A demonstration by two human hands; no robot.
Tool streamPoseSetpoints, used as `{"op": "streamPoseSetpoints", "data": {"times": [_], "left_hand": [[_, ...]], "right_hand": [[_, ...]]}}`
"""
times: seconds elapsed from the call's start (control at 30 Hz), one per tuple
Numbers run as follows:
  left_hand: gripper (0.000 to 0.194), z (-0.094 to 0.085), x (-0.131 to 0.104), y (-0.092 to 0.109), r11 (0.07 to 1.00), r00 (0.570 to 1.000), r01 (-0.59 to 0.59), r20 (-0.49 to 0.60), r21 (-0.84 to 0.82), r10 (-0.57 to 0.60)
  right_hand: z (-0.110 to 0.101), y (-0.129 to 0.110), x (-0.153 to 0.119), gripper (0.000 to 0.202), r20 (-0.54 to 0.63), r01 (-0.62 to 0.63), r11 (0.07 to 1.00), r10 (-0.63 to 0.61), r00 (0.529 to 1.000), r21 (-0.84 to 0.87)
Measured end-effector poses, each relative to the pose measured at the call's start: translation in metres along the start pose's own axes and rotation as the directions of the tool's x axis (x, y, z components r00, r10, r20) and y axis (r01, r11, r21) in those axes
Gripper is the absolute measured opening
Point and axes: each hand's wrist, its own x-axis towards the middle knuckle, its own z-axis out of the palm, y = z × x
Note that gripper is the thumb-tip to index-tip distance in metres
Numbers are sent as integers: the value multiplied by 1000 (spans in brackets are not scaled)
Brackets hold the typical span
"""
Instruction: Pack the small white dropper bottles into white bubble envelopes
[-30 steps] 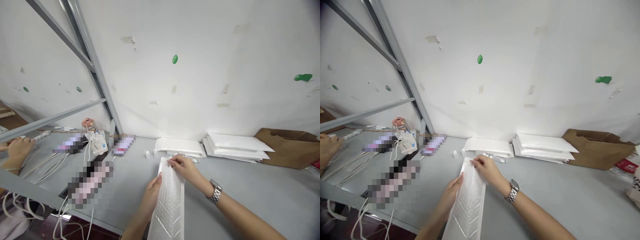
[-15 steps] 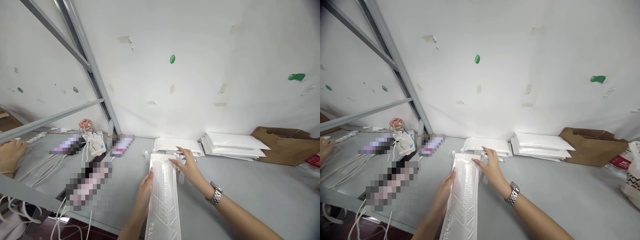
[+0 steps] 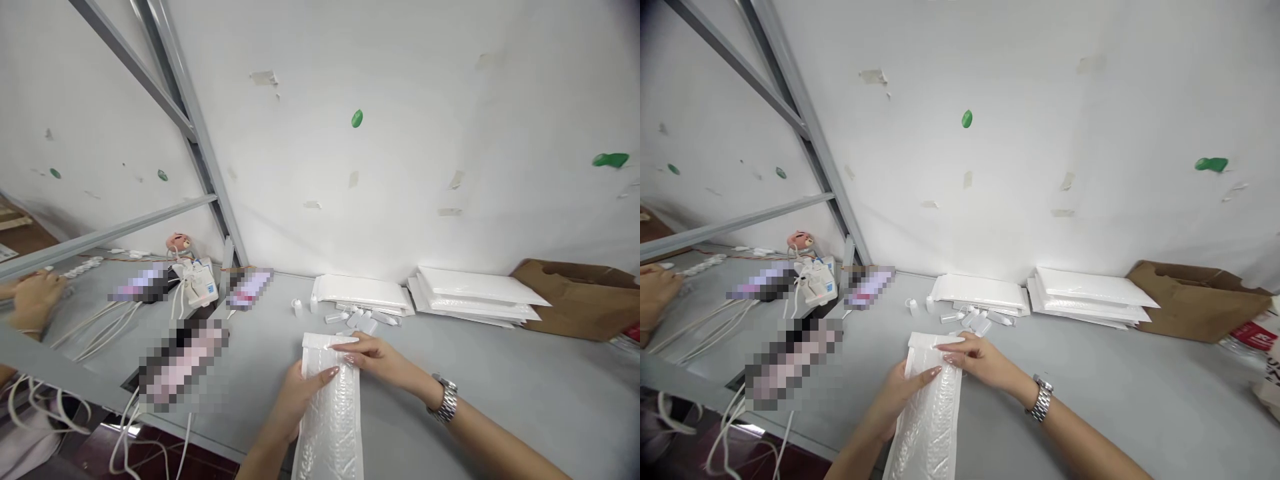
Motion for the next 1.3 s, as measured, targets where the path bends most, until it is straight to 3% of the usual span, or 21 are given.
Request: {"op": "streamPoseSetpoints", "data": {"times": [0.13,0.27,0.4,0.47,0.53,0.6,0.63,0.7,0.77,0.83,0.87,0.9,0.93,0.97,1.0,1.03,1.1,1.2,1.3], "left_hand": [[47,-3,4,4,994,994,-109,9,-10,109],[41,-3,7,10,976,973,-214,-93,-23,211],[36,8,5,10,960,947,-277,-182,-43,265],[36,14,2,8,956,938,-292,-204,-34,280],[38,18,-1,8,953,932,-302,-205,22,300],[42,16,-2,10,939,917,-328,-204,105,343],[43,13,-2,12,928,907,-345,-204,141,368],[45,5,-1,15,924,908,-339,-197,175,370],[47,-3,1,18,933,920,-317,-184,171,346],[49,-10,2,19,942,925,-295,-201,161,324],[50,-11,2,19,945,926,-287,-208,155,316],[51,-12,1,18,947,926,-284,-212,149,311],[52,-12,-1,18,947,926,-286,-211,146,312],[52,-11,-2,18,947,926,-287,-209,147,313],[51,-10,-4,18,946,925,-288,-210,152,315],[50,-8,-6,17,944,924,-286,-213,162,316],[48,-4,-10,16,942,923,-281,-217,184,318],[46,-2,-12,14,933,915,-306,-212,188,342],[46,-4,-12,13,927,903,-331,-225,176,365]], "right_hand": [[4,-4,-1,49,-73,-17,1000,17,997,2],[11,-13,0,40,-126,-20,999,26,992,47],[26,-15,-2,40,-384,-67,966,163,909,251],[29,-16,-5,40,-377,-123,932,255,890,341],[21,-21,-12,35,-341,-157,932,272,900,328],[2,-32,-25,33,-443,-123,972,201,874,198],[-10,-39,-34,32,-546,-84,992,123,828,96],[-38,-58,-57,29,-760,-52,990,-69,647,-133],[-62,-77,-81,22,-882,-87,930,-306,358,-358],[-81,-91,-100,11,-846,-169,832,-533,20,-529],[-90,-94,-106,6,-763,-214,766,-636,-115,-606],[-98,-94,-110,7,-655,-270,687,-726,-210,-674],[-106,-90,-111,14,-541,-333,596,-803,-250,-730],[-115,-83,-110,21,-438,-403,495,-869,-231,-770],[-123,-73,-107,27,-364,-469,392,-919,-152,-792],[-131,-60,-103,31,-328,-519,299,-944,-37,-801],[-144,-28,-91,35,-356,-588,148,-899,255,-795],[-155,22,-70,34,-428,-577,-23,-647,631,-816],[-157,57,-52,34,-401,-513,-54,-556,728,-857]]}}
